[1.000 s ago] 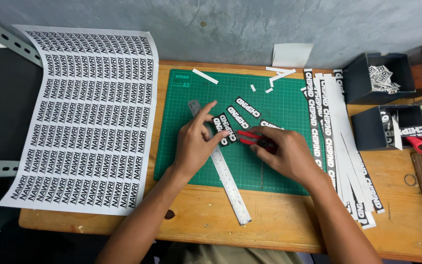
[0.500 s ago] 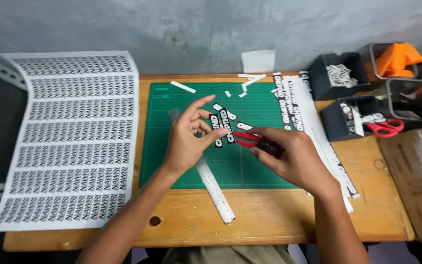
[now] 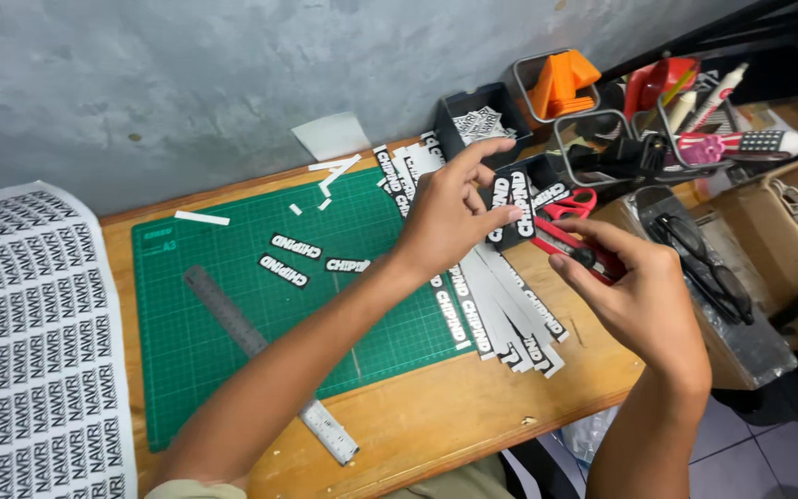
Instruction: The person uses a metal ruler and a red utility knife to cut strips of printed stickers on a green cutting mat. They repeatedly align the ruler, cut along the edge, and separate the cut pieces, occasionally using scissors to trim the edges of the sticker strips.
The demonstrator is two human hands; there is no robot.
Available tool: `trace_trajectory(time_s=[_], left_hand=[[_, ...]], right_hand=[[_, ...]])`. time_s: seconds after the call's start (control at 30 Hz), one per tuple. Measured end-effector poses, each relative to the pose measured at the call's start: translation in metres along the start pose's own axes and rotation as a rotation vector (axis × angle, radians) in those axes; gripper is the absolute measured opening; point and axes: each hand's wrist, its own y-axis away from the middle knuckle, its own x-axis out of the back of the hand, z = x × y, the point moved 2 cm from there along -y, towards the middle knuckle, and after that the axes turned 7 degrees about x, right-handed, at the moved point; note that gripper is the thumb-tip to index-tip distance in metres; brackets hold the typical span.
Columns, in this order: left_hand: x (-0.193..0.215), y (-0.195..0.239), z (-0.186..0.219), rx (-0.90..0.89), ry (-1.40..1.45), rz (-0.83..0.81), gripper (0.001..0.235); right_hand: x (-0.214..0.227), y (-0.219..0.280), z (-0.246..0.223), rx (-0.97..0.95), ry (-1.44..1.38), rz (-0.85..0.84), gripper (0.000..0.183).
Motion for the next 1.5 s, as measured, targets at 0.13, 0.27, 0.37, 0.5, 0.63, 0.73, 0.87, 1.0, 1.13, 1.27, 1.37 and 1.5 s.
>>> trace_trajectory(time_s=[0.13,0.27,0.37,0.5,0.63,0.73,0.87,1.0,1.13,1.27,1.37,1.5], left_hand=[[-0.032,-0.047,-0.015,0.07,-0.086,-0.001,0.073],[-0.042,-0.069,-0.03,0.071,-0.164,0.015,0.077],[-0.045,-0.077,-0.034,0.084,-0.232,-0.002,0.079],[-0.047,-0.072,-0.009,0.148,-0.056,-0.062,0.064],[-0.042,-0.063,-0.002,0.098,-0.025,-0.033,0.056],[-0.029,-0.05,0.001,0.043,0.004,0.022,0.05],[0.015,-0.01,0.005,-0.009,-0.113,0.108,0.045],[0.072,0.055,-0.004,-0.111,-0.36,0.127,0.025],[0.112,0.125,-0.031,0.042,-0.678,0.085,0.027],[0.124,0.168,-0.056,0.114,-0.784,0.093,0.035],[0.117,0.179,-0.079,0.025,-0.825,0.134,0.039],[0.104,0.18,-0.088,-0.152,-0.931,0.195,0.039]], right_hand=[[0.012,-0.022,0.003,-0.047,0.183,-0.012,0.037],[0.027,-0.029,-0.009,-0.207,0.45,-0.088,0.04],[0.033,-0.029,-0.012,-0.255,0.519,-0.108,0.041],[0.03,-0.025,-0.006,-0.205,0.455,-0.024,0.038],[0.017,-0.027,-0.002,-0.152,0.41,0.002,0.039],[0.007,-0.029,-0.002,-0.113,0.383,0.002,0.041],[-0.012,-0.027,-0.009,0.059,0.265,-0.022,0.038],[-0.053,-0.029,-0.019,0.091,0.064,-0.251,0.035],[-0.089,-0.036,-0.045,0.052,0.098,-0.387,0.046],[-0.117,-0.045,-0.039,0.109,0.134,-0.381,0.045],[-0.132,-0.047,-0.032,0.141,0.129,-0.412,0.044],[-0.134,-0.039,-0.061,0.128,0.049,-0.512,0.043]])
